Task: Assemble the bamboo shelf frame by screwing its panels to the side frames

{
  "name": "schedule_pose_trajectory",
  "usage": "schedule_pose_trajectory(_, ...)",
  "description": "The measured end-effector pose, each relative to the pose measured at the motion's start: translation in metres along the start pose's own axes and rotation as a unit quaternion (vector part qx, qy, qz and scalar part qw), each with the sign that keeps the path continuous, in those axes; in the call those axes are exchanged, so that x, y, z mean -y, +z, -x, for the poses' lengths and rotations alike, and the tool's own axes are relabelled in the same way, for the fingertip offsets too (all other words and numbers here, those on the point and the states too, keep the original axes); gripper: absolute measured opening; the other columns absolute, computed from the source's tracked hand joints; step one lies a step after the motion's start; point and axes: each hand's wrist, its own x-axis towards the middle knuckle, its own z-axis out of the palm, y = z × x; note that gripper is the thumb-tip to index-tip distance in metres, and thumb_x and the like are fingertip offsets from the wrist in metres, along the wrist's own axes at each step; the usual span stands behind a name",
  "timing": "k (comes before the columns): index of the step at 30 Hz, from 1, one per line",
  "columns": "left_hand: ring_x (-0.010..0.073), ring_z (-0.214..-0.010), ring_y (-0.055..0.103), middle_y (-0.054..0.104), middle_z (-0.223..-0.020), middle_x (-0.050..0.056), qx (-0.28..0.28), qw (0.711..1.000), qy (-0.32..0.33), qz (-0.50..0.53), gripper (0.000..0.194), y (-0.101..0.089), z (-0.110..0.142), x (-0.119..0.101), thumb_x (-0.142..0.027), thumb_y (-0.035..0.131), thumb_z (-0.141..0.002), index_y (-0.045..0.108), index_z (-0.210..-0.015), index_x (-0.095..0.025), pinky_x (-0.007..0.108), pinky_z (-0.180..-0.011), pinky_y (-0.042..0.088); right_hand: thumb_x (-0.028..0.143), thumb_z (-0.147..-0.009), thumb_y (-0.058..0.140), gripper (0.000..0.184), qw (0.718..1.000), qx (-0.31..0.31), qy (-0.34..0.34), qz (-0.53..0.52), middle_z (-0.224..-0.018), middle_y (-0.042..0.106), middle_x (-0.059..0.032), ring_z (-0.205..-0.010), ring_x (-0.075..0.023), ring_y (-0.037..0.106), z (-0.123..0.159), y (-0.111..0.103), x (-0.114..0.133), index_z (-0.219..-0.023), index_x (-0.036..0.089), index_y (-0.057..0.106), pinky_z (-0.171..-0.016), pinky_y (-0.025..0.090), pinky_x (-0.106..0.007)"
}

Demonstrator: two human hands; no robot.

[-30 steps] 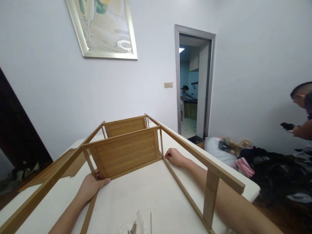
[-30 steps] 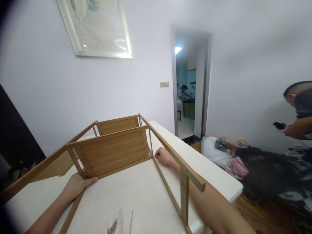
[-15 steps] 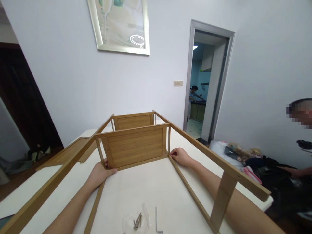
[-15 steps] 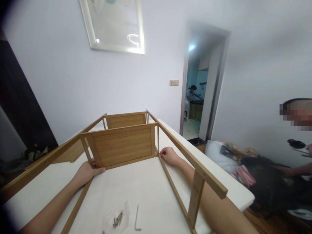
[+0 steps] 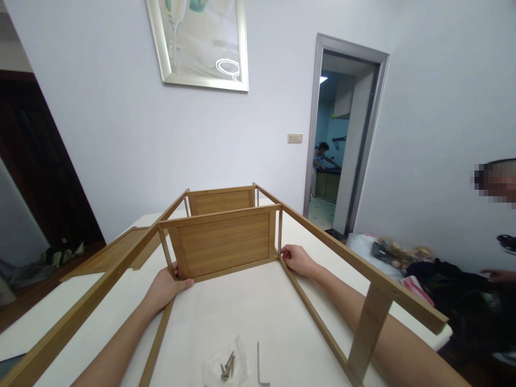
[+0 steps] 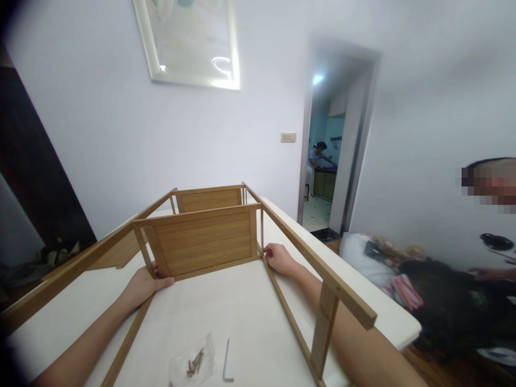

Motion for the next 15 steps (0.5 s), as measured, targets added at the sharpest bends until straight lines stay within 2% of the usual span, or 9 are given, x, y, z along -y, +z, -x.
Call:
schedule_pose_trajectory(7,0.0315,-0.092,0.070,0.075,-0.093,0.005,0.016,1.000,0.008,-0.004,0.051,-0.0005,-0.0037,0.0078,-0.038,0.080,-0.055,0.063,-0.098,-0.017,0.038,-0.079,0.055,0.009,-0.068,0.055,0.028,1.000,0.010,-0.002,0.015,-0.079,0.076,-0.0048,-0.074,-0.0183,0.066,0.0017,-0.0050,0.0008,-0.081,0.017,0.077,-0.070,0.045,-0.024)
schedule_pose_trajectory(15,0.0313,-0.098,0.069,0.075,-0.100,0.007,0.023,1.000,0.011,-0.009,0.051,-0.0009,-0.0042,0.0107,-0.036,0.079,-0.059,0.062,-0.103,-0.017,0.039,-0.087,0.053,0.010,-0.068,0.056,0.024,0.999,0.014,-0.017,0.026,-0.080,0.075,-0.0054,-0.073,-0.0170,0.064,-0.0004,-0.0050,-0.0047,-0.079,0.017,0.077,-0.067,0.044,-0.023)
